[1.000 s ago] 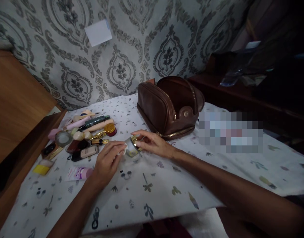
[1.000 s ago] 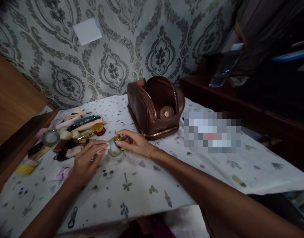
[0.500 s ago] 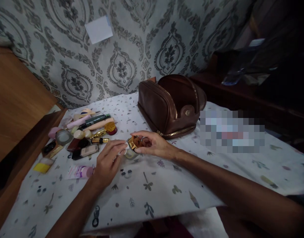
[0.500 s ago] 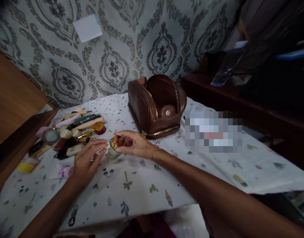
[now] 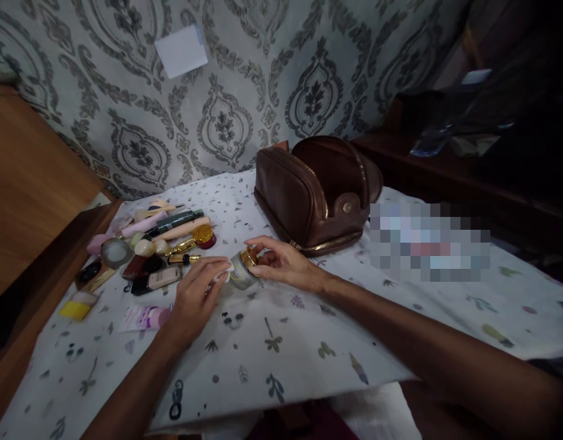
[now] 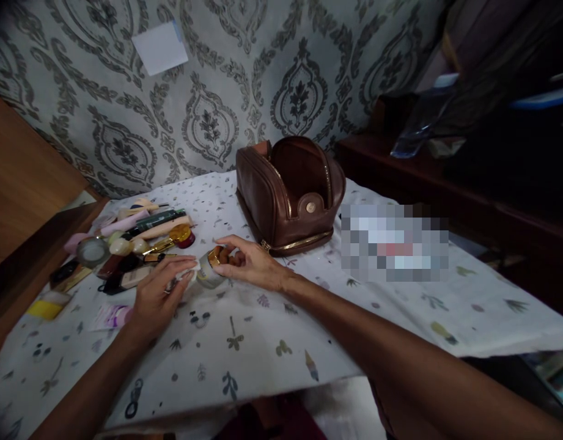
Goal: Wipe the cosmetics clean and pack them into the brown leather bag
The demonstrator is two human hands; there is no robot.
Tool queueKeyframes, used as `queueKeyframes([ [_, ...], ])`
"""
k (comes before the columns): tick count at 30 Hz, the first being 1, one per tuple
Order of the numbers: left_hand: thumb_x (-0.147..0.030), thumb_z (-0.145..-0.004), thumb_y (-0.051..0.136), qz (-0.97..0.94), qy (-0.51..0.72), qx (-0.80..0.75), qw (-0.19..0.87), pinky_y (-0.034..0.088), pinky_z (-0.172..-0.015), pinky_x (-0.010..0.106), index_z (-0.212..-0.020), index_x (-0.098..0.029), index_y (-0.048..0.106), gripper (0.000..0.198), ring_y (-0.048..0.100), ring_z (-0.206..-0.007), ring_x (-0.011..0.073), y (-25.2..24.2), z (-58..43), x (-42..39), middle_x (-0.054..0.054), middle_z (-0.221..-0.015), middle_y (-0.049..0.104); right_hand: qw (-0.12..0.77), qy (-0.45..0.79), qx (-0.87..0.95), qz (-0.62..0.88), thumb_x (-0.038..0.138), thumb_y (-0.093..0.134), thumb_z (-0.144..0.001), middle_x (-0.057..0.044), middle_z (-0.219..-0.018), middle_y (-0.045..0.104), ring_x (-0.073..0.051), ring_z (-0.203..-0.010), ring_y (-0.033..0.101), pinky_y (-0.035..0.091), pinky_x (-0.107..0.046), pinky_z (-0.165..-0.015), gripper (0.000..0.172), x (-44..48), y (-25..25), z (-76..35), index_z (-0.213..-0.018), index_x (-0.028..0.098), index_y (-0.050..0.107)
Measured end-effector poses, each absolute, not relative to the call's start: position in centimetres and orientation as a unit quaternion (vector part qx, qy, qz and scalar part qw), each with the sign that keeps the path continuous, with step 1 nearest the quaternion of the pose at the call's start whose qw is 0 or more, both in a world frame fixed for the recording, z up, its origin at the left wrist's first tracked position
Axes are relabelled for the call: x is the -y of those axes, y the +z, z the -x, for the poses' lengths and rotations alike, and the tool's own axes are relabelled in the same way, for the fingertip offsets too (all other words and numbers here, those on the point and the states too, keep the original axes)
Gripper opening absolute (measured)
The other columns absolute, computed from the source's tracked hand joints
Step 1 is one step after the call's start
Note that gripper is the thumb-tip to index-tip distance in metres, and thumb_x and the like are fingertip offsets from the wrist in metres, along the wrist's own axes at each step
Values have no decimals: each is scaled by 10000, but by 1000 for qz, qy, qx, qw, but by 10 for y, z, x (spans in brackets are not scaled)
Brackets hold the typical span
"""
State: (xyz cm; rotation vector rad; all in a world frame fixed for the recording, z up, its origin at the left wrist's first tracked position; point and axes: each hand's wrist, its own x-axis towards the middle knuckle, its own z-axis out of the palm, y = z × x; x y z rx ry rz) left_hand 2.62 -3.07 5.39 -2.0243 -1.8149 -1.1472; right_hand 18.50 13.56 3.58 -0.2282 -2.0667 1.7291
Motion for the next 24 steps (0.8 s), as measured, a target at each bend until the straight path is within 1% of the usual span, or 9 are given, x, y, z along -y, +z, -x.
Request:
queueKeyframes([
  [2,-144,-931,535,680,-388,615,94,542,-880,349,-1086,-202,639,196,649,-1015,193,53,-25,31,76,-1049,687,199,631,747,71,353,724,-778,-28,-1010,593,-80,-676,518,471,-223,-607,557,-137,35,-186,-1285,219,537],
  [5,-116,-925,537,687,-386,607,103,539,-885,342,-1086,-193,630,201,642,-1017,185,54,-27,32,81,-1052,680,186,632,750,66,351,713,-790,-39,-1022,610,-97,-715,526,491,-251,-653,550,-137,36,-188,-1296,209,551],
  [8,-87,-917,537,708,-384,581,119,539,-888,349,-1109,-198,616,236,636,-1015,184,56,-34,33,86,-1076,668,199,625,752,64,355,721,-778,-53,-1065,609,-98,-712,518,486,-254,-643,565,-135,36,-187,-1297,197,564],
  [13,-51,-909,522,744,-364,542,144,527,-936,406,-1177,-203,591,316,619,-1083,213,59,-45,32,104,-1116,654,219,607,761,64,359,738,-762,-63,-1089,611,-94,-702,514,486,-248,-622,590,-133,34,-184,-1302,190,572],
  [15,-66,-917,512,742,-357,548,145,528,-932,407,-1174,-208,593,304,620,-1080,215,59,-43,32,103,-1116,657,216,601,767,66,354,733,-770,-72,-1135,604,-93,-709,523,491,-247,-619,602,-133,34,-185,-1324,198,557],
  [18,-101,-926,518,724,-365,567,144,536,-903,377,-1144,-208,607,259,632,-1034,201,58,-37,32,93,-1099,662,207,590,778,66,336,713,-785,-92,-1201,582,-105,-745,550,502,-258,-635,612,-136,35,-186,-1354,204,533],
  [21,-124,-932,517,705,-367,591,137,540,-885,351,-1110,-206,624,223,638,-1000,188,56,-30,31,81,-1066,667,214,572,788,71,347,718,-773,-85,-1178,597,-120,-751,559,500,-264,-631,586,-138,37,-187,-1320,213,559],
  [24,-132,-934,519,699,-364,602,132,544,-873,345,-1098,-200,626,207,638,-992,186,55,-27,30,81,-1049,669,234,550,797,83,368,722,-769,-58,-1077,643,-118,-706,547,476,-254,-610,452,-140,39,-186,-1183,207,637],
])
